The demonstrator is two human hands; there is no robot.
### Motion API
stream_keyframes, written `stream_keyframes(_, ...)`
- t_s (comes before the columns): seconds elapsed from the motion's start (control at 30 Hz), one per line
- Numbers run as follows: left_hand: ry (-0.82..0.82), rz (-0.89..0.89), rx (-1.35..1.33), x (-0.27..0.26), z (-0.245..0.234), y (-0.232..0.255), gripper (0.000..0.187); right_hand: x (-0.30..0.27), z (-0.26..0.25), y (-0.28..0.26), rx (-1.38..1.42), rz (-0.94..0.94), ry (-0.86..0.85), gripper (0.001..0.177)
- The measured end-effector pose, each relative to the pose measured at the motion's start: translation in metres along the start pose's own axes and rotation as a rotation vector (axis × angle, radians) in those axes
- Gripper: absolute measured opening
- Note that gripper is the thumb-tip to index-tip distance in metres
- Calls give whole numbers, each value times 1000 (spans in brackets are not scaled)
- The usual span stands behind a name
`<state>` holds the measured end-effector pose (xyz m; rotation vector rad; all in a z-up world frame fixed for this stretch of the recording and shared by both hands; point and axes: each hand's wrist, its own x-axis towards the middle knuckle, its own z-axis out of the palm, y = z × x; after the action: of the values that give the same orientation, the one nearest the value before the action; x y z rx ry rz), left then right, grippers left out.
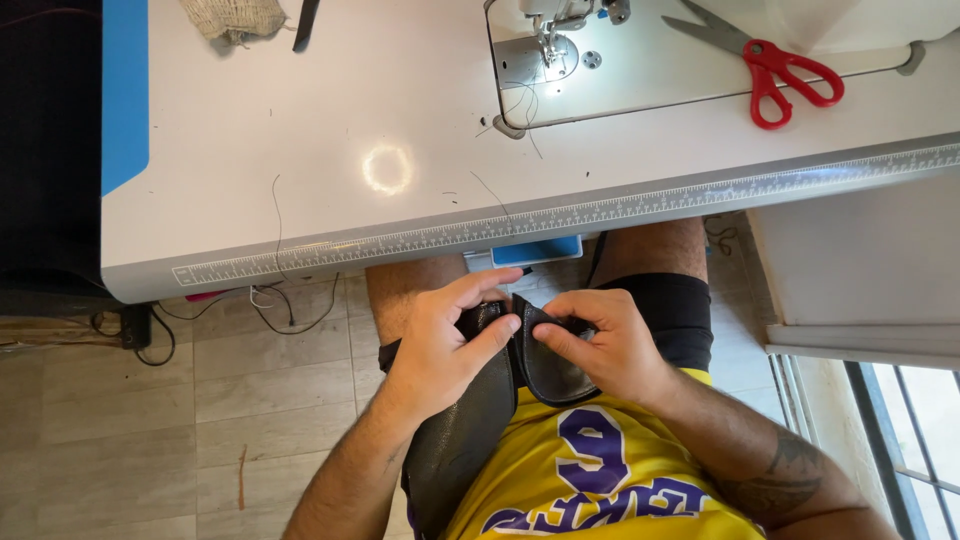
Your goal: A person is seen cutting black leather-like material with scissors and then sewing the pieces together using an industrial sewing machine to create a small pouch.
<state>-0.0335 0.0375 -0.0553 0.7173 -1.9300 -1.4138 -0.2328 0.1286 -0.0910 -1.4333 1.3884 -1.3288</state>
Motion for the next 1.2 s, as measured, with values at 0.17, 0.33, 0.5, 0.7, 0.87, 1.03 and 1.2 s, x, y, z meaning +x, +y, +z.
stream_keyframes(0.17, 51, 31, -50, -1, 10, 0, 15, -12, 7, 11, -157, -61, 177, 13)
stream_keyframes(0.33, 118, 76, -36, -7, 9, 2, 8, 29, -68, -4, -429, -301, 149, 24)
stream_keyframes(0.5, 84, 53, 147, -18, -6, 21, 19, 77, -200, 47, -1326, -562, 423, 15)
stream_keyframes(0.7, 92, 83, 187, -24, -21, 30, 19, 104, -243, 112, -1407, -114, 325, 28)
stream_keyframes(0.87, 93, 95, 213, -26, -23, 28, 21, 102, -243, 112, -1375, -63, 313, 39)
stream_keyframes(1.03, 124, 151, 262, -26, -23, 26, 23, 111, -263, 116, -1152, 86, 230, 44)
stream_keyframes(1.2, 143, 138, 284, -27, -23, 23, 22, 122, -304, 165, -1049, 99, 143, 50)
